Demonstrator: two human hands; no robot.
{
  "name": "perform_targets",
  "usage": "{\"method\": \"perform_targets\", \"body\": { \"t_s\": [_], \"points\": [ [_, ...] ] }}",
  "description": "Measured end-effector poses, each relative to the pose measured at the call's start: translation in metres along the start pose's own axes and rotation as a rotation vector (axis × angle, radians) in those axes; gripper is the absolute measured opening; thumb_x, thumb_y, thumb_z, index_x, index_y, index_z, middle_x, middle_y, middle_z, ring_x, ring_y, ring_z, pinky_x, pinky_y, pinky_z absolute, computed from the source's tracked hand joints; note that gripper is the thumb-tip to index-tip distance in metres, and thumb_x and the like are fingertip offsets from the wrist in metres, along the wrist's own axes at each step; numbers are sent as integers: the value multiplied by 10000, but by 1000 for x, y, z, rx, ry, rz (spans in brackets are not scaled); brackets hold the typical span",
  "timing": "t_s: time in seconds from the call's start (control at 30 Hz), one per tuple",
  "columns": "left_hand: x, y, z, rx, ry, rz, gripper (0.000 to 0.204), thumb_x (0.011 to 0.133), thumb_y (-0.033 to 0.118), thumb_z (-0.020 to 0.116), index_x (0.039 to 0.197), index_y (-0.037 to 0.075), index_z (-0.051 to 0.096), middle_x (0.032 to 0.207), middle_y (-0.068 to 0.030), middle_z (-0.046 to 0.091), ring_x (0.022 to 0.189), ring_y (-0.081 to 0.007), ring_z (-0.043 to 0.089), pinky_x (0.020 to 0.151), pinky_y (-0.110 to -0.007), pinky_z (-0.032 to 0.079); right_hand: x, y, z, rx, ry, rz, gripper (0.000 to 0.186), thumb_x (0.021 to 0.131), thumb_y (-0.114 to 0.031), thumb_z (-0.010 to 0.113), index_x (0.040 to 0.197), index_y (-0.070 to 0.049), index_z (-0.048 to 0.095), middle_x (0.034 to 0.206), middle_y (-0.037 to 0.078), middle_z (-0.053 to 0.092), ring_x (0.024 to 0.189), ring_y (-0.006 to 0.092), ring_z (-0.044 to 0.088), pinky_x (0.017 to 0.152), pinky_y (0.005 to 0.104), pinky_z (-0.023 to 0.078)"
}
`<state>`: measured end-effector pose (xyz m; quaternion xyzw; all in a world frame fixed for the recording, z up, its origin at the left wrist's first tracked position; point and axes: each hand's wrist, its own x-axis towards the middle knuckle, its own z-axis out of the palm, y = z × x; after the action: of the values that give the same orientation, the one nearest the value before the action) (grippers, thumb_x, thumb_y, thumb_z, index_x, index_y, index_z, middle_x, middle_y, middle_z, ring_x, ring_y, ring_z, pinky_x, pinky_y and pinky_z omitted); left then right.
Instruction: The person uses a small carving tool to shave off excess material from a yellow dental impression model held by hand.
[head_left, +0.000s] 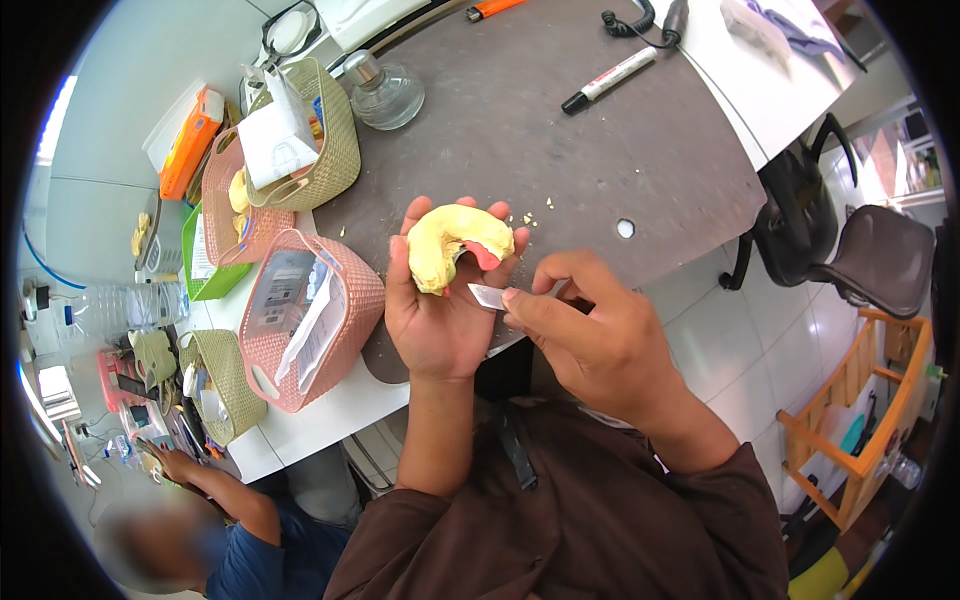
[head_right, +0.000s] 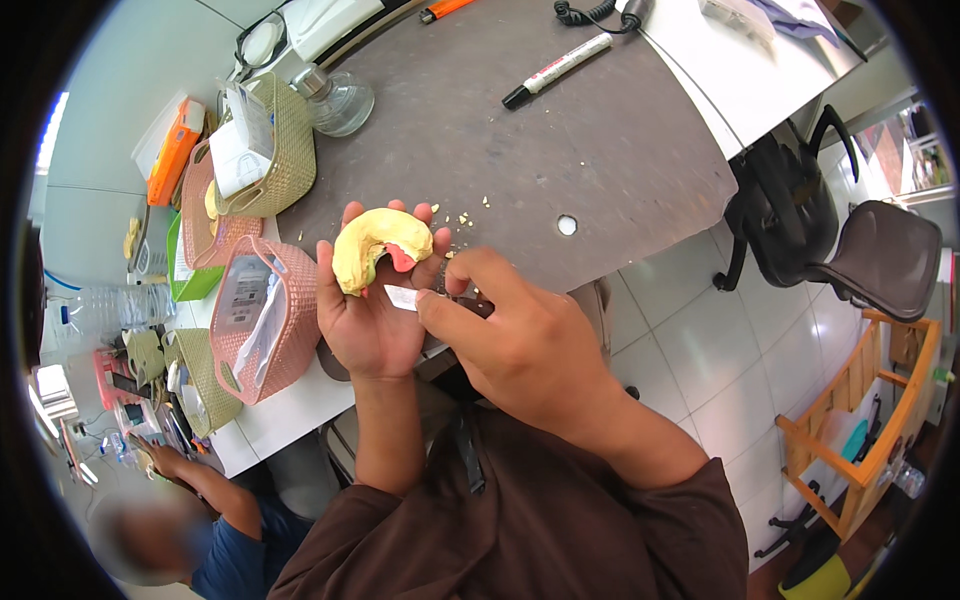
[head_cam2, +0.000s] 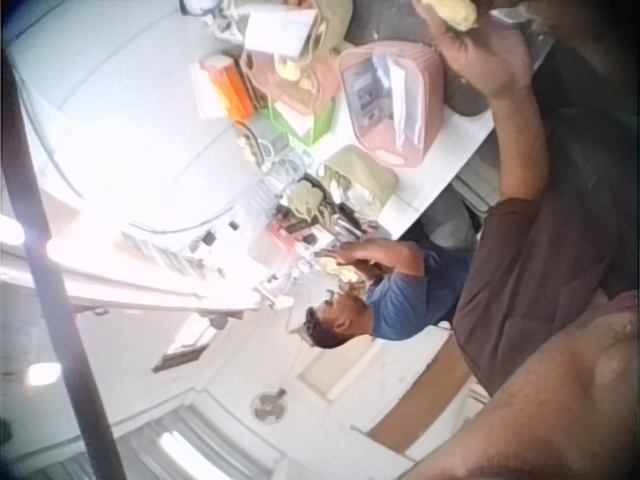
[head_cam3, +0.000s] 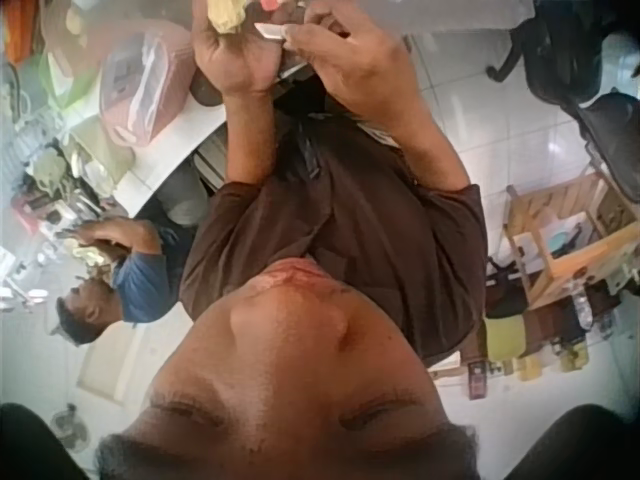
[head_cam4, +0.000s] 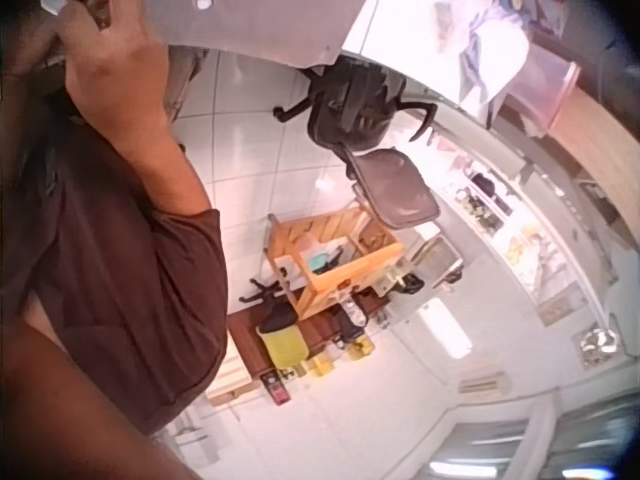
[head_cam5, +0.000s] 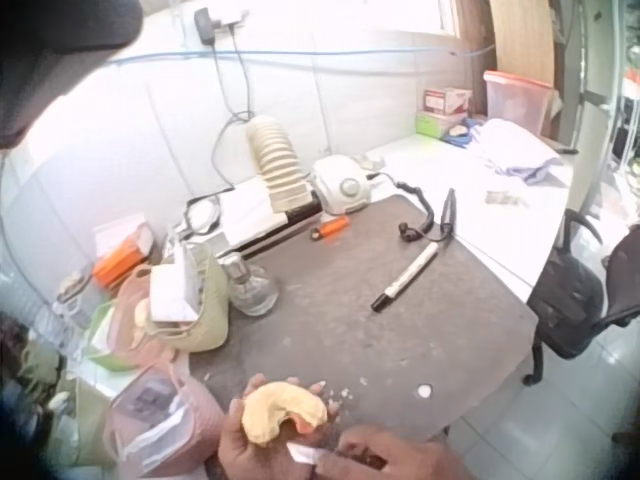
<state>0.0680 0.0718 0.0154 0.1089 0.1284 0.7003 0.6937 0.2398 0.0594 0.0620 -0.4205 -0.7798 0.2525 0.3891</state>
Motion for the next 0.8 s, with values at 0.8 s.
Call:
{"method": "perform_targets", "body": {
  "t_s": [0.8],
  "points": [
    [-1, -6, 15, 374, 118, -43, 494, 1084, 495, 363, 1313, 73, 480, 1215, -202, 645, 1001, -260, 686, 803, -356, 604, 24, -14, -15, -304, -152, -134, 156, 859, -76, 644, 1011, -98, 666, 957, 49, 585, 754, 237, 665, 587, 369, 529]
  ]
}}
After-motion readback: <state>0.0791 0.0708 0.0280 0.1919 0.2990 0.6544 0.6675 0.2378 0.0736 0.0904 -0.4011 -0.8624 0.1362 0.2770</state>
